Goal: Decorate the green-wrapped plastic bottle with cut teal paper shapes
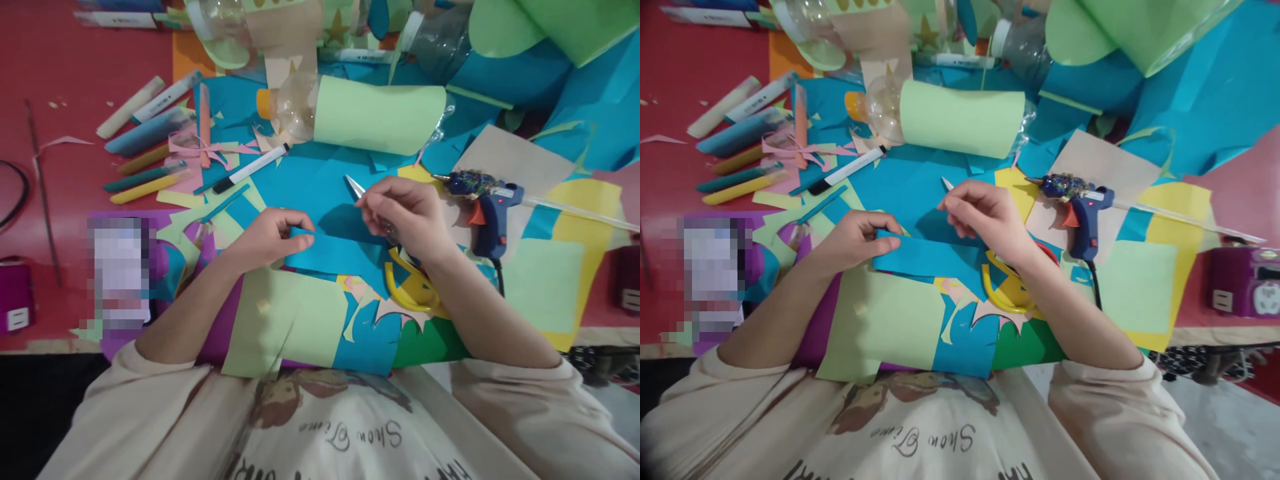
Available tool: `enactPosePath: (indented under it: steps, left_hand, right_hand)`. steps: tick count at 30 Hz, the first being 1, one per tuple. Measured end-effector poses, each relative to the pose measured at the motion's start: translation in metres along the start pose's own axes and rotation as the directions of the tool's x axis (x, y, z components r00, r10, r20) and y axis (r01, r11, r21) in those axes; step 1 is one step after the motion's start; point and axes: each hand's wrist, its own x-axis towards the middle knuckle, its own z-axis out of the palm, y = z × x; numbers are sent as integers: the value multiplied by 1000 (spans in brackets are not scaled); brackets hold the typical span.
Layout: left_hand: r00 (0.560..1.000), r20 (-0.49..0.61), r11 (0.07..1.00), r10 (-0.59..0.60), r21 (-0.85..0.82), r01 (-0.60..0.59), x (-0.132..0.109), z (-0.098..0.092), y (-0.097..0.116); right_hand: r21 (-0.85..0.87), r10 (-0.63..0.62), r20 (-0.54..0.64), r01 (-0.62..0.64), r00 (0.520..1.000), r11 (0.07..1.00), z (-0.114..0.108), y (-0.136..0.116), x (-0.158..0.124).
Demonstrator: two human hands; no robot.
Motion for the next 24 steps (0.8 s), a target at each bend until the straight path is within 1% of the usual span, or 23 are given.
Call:
enactPosePath:
  steps: [1,3,5,7,10,14,16,18,20,22,24]
  left_hand:
    - [1000,18,1000,6,-1,-6,0,1,-1]
    - [999,33,1000,10,10,-10,0,3,-1]
    - [1000,23,1000,17,25,-18,-1,5,1]
    - [1000,-9,999,22,35,-21,-2,6,4]
    - [998,-51,999,24,34,-22,-2,8,6]
    - [999,-42,1000,24,15,-24,-1,7,4]
    - [999,-36,1000,27,5,-26,-2,6,4]
    - [997,-55,999,54,8,-53,-1,4,4]
    - [985,-132,994,113,25,-110,0,2,2]
    - [948,-261,983,182,29,-181,3,0,-1]
    - [902,-372,972,217,-4,-236,6,0,-7]
  right_hand:
    - [-85,-12,-7,11,1000,996,2,1,1]
    - [-219,18,68,-3,998,976,6,2,1]
    - [-300,77,135,-33,988,953,8,3,1]
    - [-322,117,143,-66,983,944,7,2,1]
    - [-313,124,105,-85,987,946,3,3,2]
    - [-351,112,91,-73,990,934,2,4,3]
    - [-345,124,85,-87,989,935,2,5,3]
    - [-293,165,55,-142,985,945,0,6,4]
    - [-168,244,-13,-242,970,956,-3,5,6]
    - [25,374,-64,-374,925,927,-5,0,8]
    - [198,487,-50,-469,872,861,-6,-7,10]
